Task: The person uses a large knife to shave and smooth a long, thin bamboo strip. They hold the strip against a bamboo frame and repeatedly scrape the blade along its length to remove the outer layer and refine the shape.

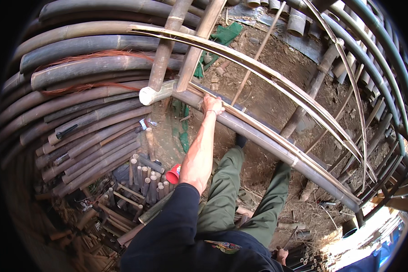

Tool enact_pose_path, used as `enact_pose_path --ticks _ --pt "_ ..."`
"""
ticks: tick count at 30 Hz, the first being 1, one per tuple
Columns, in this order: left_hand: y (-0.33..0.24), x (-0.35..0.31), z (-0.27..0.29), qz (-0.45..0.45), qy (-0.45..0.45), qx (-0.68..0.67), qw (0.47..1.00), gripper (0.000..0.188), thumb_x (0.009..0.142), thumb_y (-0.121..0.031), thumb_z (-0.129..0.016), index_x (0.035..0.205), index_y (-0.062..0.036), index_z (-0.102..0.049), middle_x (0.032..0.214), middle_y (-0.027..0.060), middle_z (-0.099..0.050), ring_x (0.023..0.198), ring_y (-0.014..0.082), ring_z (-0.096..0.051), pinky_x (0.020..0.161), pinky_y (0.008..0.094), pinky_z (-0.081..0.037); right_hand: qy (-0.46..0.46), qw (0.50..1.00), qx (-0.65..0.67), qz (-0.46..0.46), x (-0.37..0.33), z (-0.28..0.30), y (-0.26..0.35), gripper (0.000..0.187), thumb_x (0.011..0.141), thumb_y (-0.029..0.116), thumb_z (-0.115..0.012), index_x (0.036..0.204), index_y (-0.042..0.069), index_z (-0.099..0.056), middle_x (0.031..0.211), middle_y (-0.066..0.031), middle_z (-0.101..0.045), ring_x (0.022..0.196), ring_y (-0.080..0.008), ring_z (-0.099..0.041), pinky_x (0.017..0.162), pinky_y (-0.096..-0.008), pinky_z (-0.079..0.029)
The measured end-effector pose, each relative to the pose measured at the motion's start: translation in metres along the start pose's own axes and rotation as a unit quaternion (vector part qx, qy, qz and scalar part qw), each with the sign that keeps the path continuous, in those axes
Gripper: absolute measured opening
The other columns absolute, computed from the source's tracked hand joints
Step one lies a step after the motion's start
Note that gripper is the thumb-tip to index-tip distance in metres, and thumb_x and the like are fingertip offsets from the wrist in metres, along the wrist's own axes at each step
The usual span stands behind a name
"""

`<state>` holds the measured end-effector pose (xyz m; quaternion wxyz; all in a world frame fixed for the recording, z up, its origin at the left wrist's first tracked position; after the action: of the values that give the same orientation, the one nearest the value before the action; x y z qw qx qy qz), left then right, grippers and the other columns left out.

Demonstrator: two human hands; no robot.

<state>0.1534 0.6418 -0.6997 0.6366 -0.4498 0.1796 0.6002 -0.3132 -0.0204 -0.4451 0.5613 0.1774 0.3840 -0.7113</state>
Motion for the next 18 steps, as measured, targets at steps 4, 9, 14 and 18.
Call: enact_pose_path --ticks 4,9,14,18 --pt "-0.031 -0.076 -0.013 -0.228 -0.155 0.412 0.868 0.062 0.087 -0.031 -0.06 0.136 0.0012 -0.04 0.125 0.0206 -0.048 0.117 0.0361 -0.048 0.1 0.0462 -0.041 0.044 0.988 -0.101 0.11 0.053 0.019 -0.033 0.039 0.066 0.004 -0.066 0.1 -0.007 -0.051 0.069 -0.0117 -0.059 0.058 -0.0207 -0.06 0.051 -0.0345 -0.049" --pt "0.014 -0.189 -0.133 -0.577 0.16 0.469 0.65 0.066 0.087 -0.03 -0.059 0.143 -0.0029 -0.037 0.147 0.0177 -0.037 0.138 0.0347 -0.03 0.114 0.0474 -0.024 0.01 0.976 -0.189 0.108 0.063 0.027 -0.039 0.061 0.078 0.023 -0.068 0.125 -0.002 -0.038 0.092 -0.0232 -0.063 0.086 -0.0351 -0.062 0.074 -0.0416 -0.05" --pt "0.056 -0.249 -0.216 -0.532 0.185 0.572 0.596 0.081 0.085 -0.05 -0.056 0.145 -0.002 -0.033 0.152 0.0191 -0.028 0.143 0.0355 -0.021 0.115 0.0485 -0.018 -0.033 0.987 -0.067 0.145 0.051 0.071 0.053 0.079 0.081 0.021 -0.065 0.144 0.003 -0.022 0.111 -0.0253 -0.058 0.105 -0.0319 -0.06 0.09 -0.0385 -0.047" --pt "0.047 -0.268 -0.226 -0.499 0.197 0.63 0.561 0.086 0.079 -0.054 -0.063 0.138 0.0037 -0.04 0.14 0.0226 -0.042 0.133 0.0386 -0.036 0.112 0.0499 -0.024 -0.2 0.935 -0.048 0.288 0.07 0.14 0.145 0.066 0.087 0.022 -0.06 0.146 0.018 -0.029 0.113 -0.0283 -0.06 0.106 -0.046 -0.057 0.089 -0.0481 -0.046"
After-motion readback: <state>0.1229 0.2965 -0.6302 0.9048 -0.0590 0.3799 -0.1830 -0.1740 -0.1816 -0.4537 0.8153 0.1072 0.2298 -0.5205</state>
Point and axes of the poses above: each hand's wrist, its own x-axis towards the middle knuckle, its own z-axis out of the back of the hand, y = z × x, the point moved 4 cm from there along x, towards the middle knuckle
